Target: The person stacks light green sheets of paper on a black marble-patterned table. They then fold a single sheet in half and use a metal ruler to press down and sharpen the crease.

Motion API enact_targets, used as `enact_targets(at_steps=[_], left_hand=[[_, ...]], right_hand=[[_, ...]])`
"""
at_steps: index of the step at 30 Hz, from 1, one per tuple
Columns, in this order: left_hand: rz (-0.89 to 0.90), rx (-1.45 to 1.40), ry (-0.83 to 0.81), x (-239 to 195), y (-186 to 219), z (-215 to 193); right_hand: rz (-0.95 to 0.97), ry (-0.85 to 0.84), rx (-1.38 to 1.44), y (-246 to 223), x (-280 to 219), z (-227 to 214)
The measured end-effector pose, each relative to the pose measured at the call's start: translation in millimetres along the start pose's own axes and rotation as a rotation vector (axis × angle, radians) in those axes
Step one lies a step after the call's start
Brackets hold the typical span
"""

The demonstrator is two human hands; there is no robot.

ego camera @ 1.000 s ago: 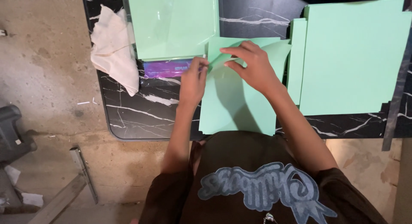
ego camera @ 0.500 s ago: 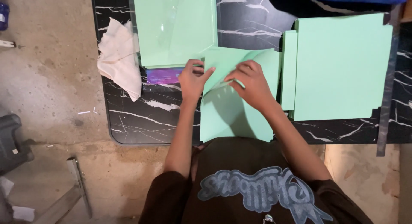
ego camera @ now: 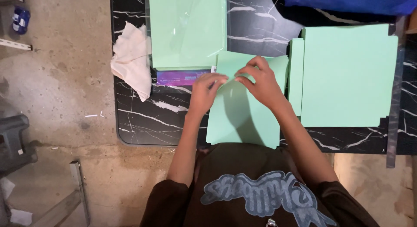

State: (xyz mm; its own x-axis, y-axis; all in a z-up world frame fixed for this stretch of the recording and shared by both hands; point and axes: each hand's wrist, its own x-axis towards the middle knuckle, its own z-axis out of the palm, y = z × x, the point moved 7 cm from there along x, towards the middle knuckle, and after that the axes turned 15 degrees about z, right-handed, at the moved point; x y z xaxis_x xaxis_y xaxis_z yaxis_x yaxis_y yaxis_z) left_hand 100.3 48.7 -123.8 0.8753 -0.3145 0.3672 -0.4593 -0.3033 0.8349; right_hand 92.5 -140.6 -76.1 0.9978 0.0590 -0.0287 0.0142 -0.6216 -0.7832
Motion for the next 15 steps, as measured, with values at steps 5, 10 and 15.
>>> enact_targets(at_steps=[5,10,15], left_hand=[[-0.341,-0.043,0.236,2,-50,6],[-0.497,0.161,0.211,4,-67,17],[-0.359,0.114,0.168,-1,-72,19]], right_hand=[[-0.099,0.056,-0.046,-12,-13,-9],[-0.09,-0.012,-0.066,-11,-22,-8],[-0.066,-0.038,-0.071,-12,-20,-7]])
